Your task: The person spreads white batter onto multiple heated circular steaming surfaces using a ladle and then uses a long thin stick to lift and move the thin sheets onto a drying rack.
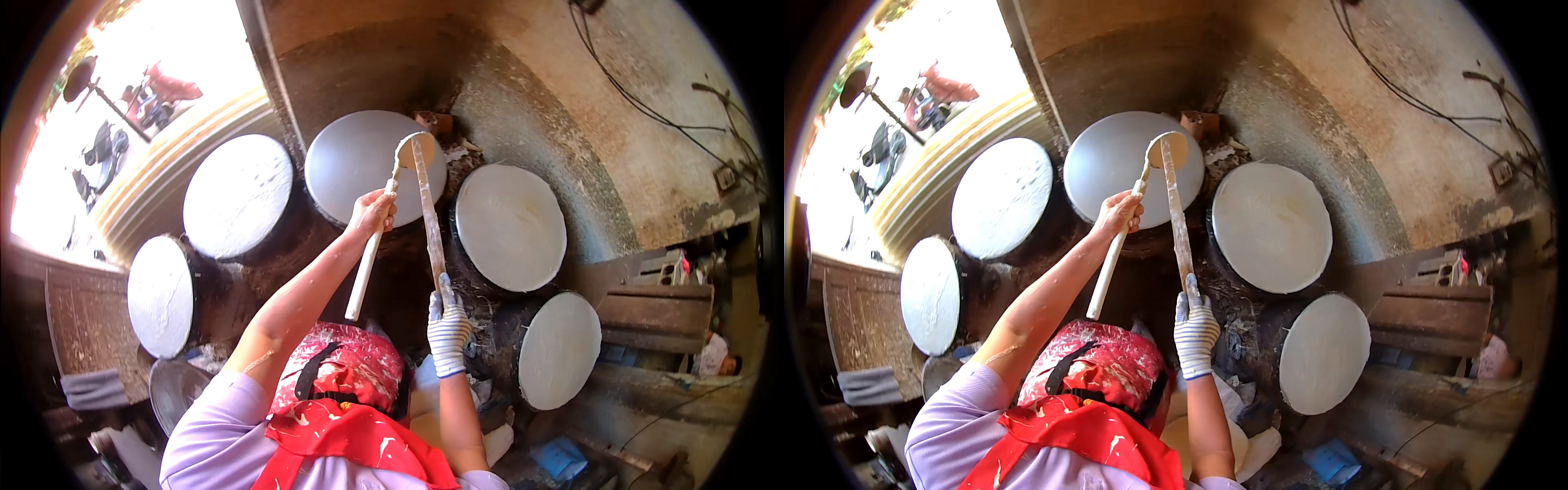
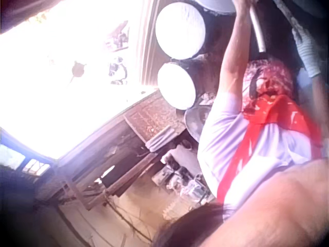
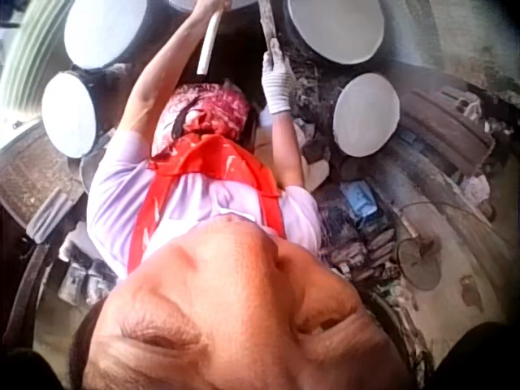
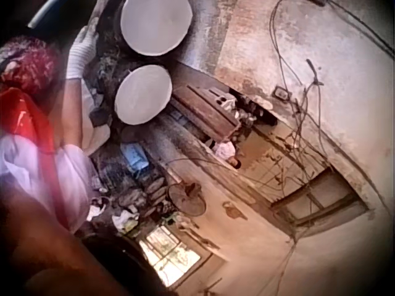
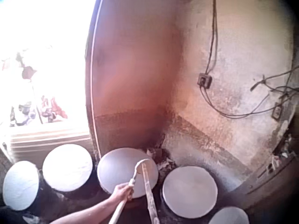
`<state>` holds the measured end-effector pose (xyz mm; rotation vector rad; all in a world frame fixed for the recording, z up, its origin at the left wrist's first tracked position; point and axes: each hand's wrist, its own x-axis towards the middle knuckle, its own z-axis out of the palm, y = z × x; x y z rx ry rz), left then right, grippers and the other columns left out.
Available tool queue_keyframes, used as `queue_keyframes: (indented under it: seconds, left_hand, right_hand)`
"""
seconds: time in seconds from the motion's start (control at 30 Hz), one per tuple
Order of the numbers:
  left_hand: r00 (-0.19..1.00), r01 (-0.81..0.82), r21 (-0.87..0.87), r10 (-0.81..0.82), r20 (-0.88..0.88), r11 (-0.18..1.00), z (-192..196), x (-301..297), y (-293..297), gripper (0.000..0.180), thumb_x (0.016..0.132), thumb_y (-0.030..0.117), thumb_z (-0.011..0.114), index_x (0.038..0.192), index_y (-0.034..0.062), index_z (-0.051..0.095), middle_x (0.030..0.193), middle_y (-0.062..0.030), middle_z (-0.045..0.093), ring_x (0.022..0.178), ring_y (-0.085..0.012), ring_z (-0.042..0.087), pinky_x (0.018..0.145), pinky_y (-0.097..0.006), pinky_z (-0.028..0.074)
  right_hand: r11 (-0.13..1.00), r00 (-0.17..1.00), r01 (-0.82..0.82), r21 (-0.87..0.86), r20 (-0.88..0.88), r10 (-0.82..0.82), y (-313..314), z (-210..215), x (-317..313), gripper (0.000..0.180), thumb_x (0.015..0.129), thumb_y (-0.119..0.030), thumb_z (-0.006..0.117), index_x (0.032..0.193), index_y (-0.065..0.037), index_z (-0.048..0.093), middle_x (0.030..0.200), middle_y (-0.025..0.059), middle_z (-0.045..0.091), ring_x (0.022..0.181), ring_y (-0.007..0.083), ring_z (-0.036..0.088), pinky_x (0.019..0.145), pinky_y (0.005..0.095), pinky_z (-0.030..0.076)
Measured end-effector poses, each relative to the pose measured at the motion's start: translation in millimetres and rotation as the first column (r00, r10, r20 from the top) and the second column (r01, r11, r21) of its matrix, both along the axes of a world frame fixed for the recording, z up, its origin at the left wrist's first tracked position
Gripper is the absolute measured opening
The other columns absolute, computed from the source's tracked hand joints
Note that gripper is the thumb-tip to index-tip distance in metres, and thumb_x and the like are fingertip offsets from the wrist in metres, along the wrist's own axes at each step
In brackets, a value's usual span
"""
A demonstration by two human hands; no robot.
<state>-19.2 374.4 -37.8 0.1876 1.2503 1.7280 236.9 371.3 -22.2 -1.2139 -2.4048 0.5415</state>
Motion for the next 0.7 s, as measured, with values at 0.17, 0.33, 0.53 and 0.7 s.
queue_keyframes:
  seconds: [0.17,0.33,0.53,0.7]
  left_hand:
    - [0.973,0.131,-0.048,-0.138,-0.184,0.990,-9,-9,37,0.015,0.084,0.019,0.058,0.090,0.0048,0.055,0.061,0.0000,0.046,0.043,-0.0082,0.043,0.039,-0.022,0.034]
    - [0.770,0.179,-0.296,-0.321,-0.552,0.938,-32,-25,42,0.025,0.080,0.018,0.059,0.100,0.0032,0.056,0.066,-0.0061,0.055,0.051,-0.0159,0.052,0.046,-0.029,0.041]
    - [0.132,0.109,-0.273,-0.286,-0.949,0.956,-19,-65,29,0.042,0.077,0.016,0.056,0.119,0.0111,0.050,0.097,-0.0147,0.063,0.081,-0.0344,0.061,0.070,-0.039,0.050]
    - [0.082,0.131,-0.277,-0.289,-0.954,0.952,-21,-100,31,0.047,0.077,0.015,0.057,0.122,0.0109,0.048,0.095,-0.0173,0.063,0.077,-0.0350,0.062,0.067,-0.040,0.050]
  right_hand:
    - [0.997,0.994,0.045,-0.063,-0.096,-0.051,-3,-35,-3,0.039,0.088,-0.029,0.053,0.127,-0.026,0.049,0.083,0.0162,0.059,0.061,0.0350,0.058,0.052,0.0438,0.046]
    - [0.979,0.980,0.199,-0.040,0.015,-0.199,-7,-72,-37,0.035,0.087,-0.024,0.055,0.122,-0.024,0.054,0.085,0.0173,0.060,0.066,0.0375,0.059,0.057,0.0457,0.048]
    - [0.919,0.851,0.213,-0.331,-0.400,-0.341,-77,-77,-68,0.034,0.092,-0.015,0.051,0.122,0.000,0.051,0.125,0.0141,0.053,0.112,0.0241,0.054,0.096,0.0320,0.040]
    - [0.895,0.781,0.358,-0.264,-0.440,-0.443,-104,-104,-117,0.036,0.092,-0.018,0.051,0.122,0.001,0.051,0.122,0.0133,0.054,0.094,0.0176,0.056,0.083,0.0282,0.045]
